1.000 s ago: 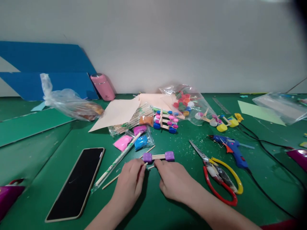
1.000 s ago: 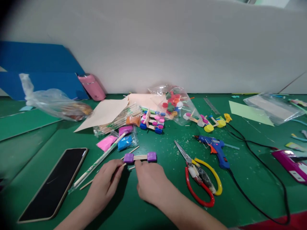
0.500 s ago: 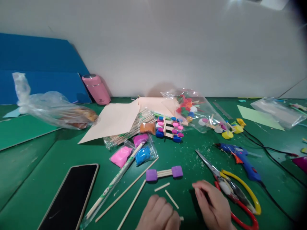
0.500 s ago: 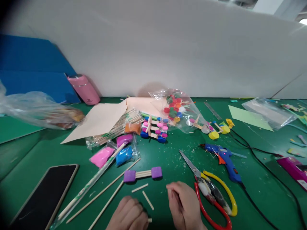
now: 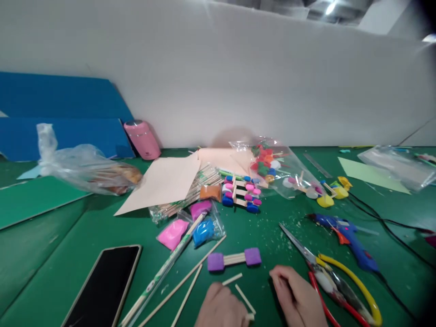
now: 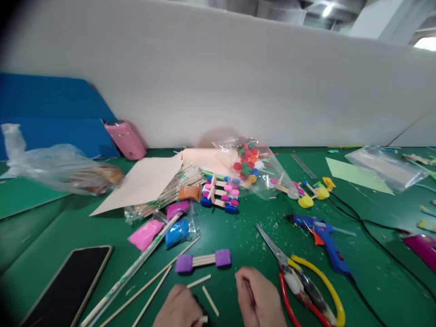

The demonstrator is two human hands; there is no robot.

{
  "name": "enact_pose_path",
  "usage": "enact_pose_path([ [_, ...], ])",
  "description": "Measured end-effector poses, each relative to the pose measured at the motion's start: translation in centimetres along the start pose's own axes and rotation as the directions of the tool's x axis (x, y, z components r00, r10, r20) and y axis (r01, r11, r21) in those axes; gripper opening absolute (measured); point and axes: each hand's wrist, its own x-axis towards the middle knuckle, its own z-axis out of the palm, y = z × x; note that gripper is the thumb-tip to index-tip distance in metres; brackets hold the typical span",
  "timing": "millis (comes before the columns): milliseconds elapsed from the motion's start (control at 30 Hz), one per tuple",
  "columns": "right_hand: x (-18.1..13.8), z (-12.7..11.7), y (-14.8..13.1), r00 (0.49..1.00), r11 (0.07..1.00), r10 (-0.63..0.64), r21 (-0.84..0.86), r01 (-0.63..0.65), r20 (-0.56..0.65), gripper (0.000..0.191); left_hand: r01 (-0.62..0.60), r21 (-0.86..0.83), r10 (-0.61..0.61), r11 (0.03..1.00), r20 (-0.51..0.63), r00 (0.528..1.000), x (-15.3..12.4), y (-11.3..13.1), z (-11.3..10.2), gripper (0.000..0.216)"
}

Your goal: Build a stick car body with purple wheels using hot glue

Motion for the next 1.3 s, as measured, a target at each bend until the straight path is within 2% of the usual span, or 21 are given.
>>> enact_pose_path([
  [67,0.2,-0.2,-0.3,1.000,0.997,-0.002,0.076,0.004,-0.026,0.019,-0.023,-0.006,0.022,1.000,-0.043,0.999,0.1,0.4,-0.5,0.033],
  [167,0.3,-0.6,-0.8,1.000,0.989,-0.013,0.147,0.014,-0.007,0.018,-0.033,-0.079,0.043,0.996,0.122,0.992,-0.1,1.2,-1.3,0.018],
  [433,-0.2,-2.3,-1.2,0.995,0.946,-0.038,0.316,0.066,-0.094,0.013,0.011,0.059,-0.023,0.998,0.207,0.978,-0.7,2.2,-1.2,0.016],
  [700,-0.1,-2.0,-1.1,0.990,0.932,-0.077,0.344,0.115,-0.122,0.015,0.020,0.040,-0.026,0.999,0.149,0.989,-0.5,2.5,-1.4,0.017],
  [867,-0.6,-2.0,-3.2,0.969,0.848,-0.244,0.493,0.194,0.039,0.025,0.045,-0.039,-0.040,0.998,0.110,0.993,-0.4,2.4,-1.6,0.017],
  [1000,-0.5,-1.1,-4.9,0.966,0.840,-0.220,0.530,0.115,0.139,0.023,0.154,-0.130,-0.149,0.980,0.041,0.988,-0.5,2.4,-2.1,0.015],
  [1133,0.2,-0.3,-6.2,0.984,0.851,-0.148,0.520,0.075,0.100,0.006,0.252,-0.268,-0.235,0.930,0.094,0.967,-0.7,2.4,-2.2,0.014],
  [1200,1.1,-0.3,-6.5,0.986,0.863,-0.129,0.502,0.060,0.104,0.006,0.368,-0.364,-0.346,0.856,0.126,0.930,-0.6,2.5,-2.2,0.015],
  [1300,2.8,-0.8,-6.8,0.976,0.878,-0.141,0.476,0.045,0.168,0.010,0.533,-0.520,-0.513,0.668,0.197,0.835,0.3,2.5,-2.3,0.016],
])
